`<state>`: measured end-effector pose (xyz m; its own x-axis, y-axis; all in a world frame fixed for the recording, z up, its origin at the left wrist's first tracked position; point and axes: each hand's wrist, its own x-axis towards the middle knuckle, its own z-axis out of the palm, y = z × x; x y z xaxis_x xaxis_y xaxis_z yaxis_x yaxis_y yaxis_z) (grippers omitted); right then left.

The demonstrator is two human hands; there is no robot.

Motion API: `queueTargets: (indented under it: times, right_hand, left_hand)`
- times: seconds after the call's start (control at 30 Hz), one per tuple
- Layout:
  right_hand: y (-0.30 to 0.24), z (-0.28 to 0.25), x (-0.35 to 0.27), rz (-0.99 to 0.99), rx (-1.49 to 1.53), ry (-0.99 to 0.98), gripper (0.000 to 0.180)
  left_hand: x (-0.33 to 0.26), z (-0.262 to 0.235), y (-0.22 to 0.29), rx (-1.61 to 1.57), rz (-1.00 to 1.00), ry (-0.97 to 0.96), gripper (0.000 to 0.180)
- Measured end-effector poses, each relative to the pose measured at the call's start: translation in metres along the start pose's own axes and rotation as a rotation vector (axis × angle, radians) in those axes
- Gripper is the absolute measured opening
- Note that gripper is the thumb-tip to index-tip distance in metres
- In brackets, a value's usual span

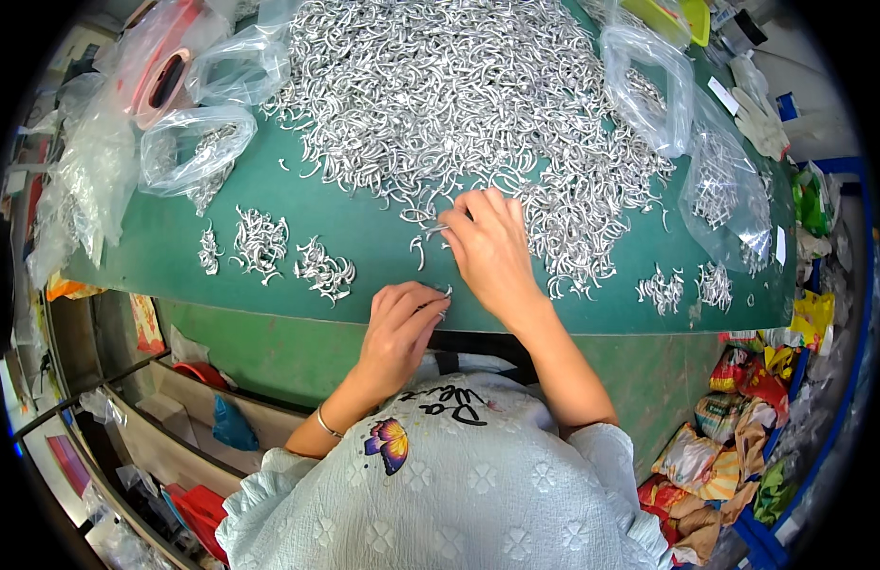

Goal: The person sorts small curved metal parts by hand on a green workbench, moving them from a large pile into smaller groups and placing some into plastic bags.

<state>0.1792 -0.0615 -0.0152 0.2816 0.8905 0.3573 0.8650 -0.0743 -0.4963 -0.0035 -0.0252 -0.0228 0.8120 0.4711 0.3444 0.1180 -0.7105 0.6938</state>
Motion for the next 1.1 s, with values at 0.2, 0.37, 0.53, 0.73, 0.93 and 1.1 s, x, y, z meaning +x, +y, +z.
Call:
queueTargets:
  times: [0.2, 0.37, 0.53, 0.73, 0.93, 1.1]
  right_hand:
    - [0.000, -0.004, 0.000, -0.034, -0.059, -0.029, 0.011]
    - [-0.014, 0.000, 0.001, -0.034, 0.043, -0.022, 0.012]
    - [-0.026, 0.012, -0.005, 0.009, -0.040, -0.108, 0.022]
    - [-0.032, 0.009, -0.004, 0.054, -0.039, -0.119, 0.026]
    - [-0.034, 0.015, -0.006, 0.047, 0.019, -0.156, 0.021]
    - [-0.036, 0.017, 0.009, -0.056, 0.129, -0.262, 0.015]
  left_hand:
    - [-0.003, 0.001, 0.000, -0.010, -0.012, 0.021, 0.031]
    - [-0.003, 0.001, 0.000, -0.013, -0.006, 0.020, 0.030]
    - [-0.008, 0.005, -0.004, -0.021, 0.007, 0.019, 0.034]
    - [-0.009, 0.005, -0.003, -0.023, 0.001, 0.026, 0.033]
    - [-0.009, 0.006, -0.004, -0.029, 0.005, 0.042, 0.032]
    - [-0.013, 0.007, -0.005, -0.029, 0.011, 0.059, 0.031]
